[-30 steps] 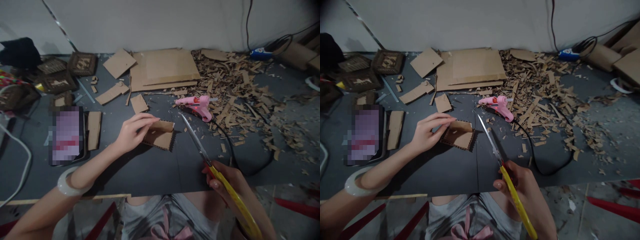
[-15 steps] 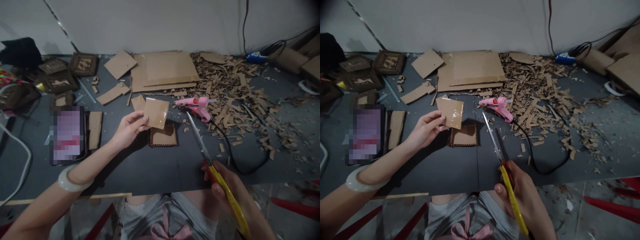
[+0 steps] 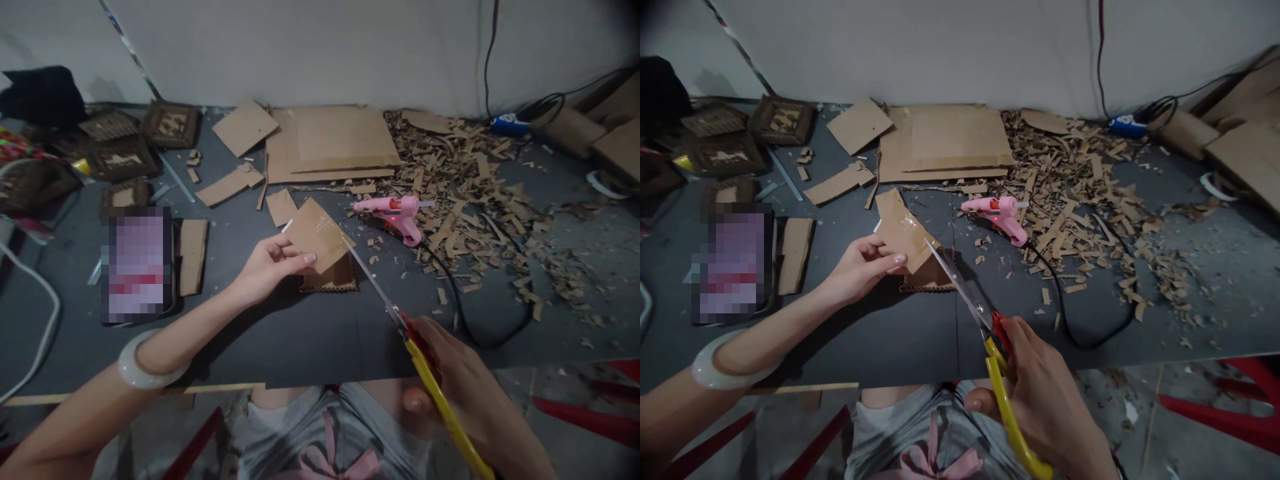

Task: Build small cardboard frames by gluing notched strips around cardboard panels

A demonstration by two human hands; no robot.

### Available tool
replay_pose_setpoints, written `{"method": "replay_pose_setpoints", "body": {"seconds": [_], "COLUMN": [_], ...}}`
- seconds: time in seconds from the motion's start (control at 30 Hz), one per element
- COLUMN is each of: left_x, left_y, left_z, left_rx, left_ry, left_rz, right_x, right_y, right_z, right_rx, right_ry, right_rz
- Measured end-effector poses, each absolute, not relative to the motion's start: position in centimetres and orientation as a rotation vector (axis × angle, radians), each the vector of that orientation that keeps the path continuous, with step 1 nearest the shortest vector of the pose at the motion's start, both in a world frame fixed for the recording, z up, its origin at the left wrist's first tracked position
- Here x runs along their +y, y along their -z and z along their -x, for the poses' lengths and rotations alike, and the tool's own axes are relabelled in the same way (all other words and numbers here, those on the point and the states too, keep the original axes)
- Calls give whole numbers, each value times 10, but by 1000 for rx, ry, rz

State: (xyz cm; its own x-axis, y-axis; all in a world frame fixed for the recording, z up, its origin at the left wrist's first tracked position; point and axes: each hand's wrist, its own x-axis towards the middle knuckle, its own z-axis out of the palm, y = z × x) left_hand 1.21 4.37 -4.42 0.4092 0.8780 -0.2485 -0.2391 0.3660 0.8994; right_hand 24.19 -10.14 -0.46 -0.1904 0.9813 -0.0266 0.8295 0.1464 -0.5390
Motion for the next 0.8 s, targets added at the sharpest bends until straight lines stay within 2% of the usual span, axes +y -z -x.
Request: {"method": "replay_pose_setpoints", "body": {"seconds": [0.2,0.53,0.8], "left_x": [39,36,37], "left_y": [41,41,38], "left_z": [-13,-13,-12], "left_rx": [783,798,778], "left_ry": [-719,-691,-672], "left_rz": [-983,-1045,-1055], "right_x": [-101,-99,-98], "right_y": [4,1,1], "right_z": [-243,-244,-245], "right_rx": [-2131,-2070,-2103], "right_ry": [-570,-756,-773], "right_rz": [1706,1751,1782]}}
